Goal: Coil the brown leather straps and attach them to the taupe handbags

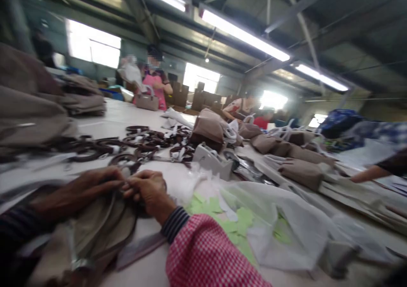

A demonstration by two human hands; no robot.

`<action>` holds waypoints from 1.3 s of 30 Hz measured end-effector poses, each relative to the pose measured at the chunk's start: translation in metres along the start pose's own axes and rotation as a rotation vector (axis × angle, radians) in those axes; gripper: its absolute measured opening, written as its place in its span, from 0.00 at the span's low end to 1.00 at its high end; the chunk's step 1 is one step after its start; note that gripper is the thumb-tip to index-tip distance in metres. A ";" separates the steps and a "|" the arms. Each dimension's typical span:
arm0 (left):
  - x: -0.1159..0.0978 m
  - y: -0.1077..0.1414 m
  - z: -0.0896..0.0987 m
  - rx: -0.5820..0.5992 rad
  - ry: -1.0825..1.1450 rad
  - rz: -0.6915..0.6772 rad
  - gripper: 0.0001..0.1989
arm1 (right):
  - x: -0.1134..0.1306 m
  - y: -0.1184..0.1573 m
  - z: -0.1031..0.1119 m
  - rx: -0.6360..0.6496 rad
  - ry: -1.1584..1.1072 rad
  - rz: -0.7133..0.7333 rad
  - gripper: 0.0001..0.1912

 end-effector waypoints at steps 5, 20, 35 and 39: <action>0.000 -0.007 -0.004 -0.003 0.114 -0.030 0.19 | 0.008 0.002 0.001 -0.010 -0.050 0.070 0.15; 0.003 -0.010 -0.009 0.087 0.383 0.012 0.18 | 0.011 0.010 -0.008 0.011 -0.138 0.088 0.25; 0.009 -0.013 -0.012 0.111 0.214 -0.050 0.13 | -0.011 0.010 -0.006 0.003 -0.098 0.071 0.23; 0.002 -0.007 -0.004 0.064 0.116 -0.114 0.12 | 0.014 0.011 0.007 0.088 0.233 0.093 0.12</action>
Point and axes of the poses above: each hand's wrist, its own y-axis away from the middle knuckle, its own z-axis out of the back of the hand, x = y × z, the point moved 2 cm from there along -y, towards the middle knuckle, and after that the axes turned 13 degrees about z, right-handed, at the moved point
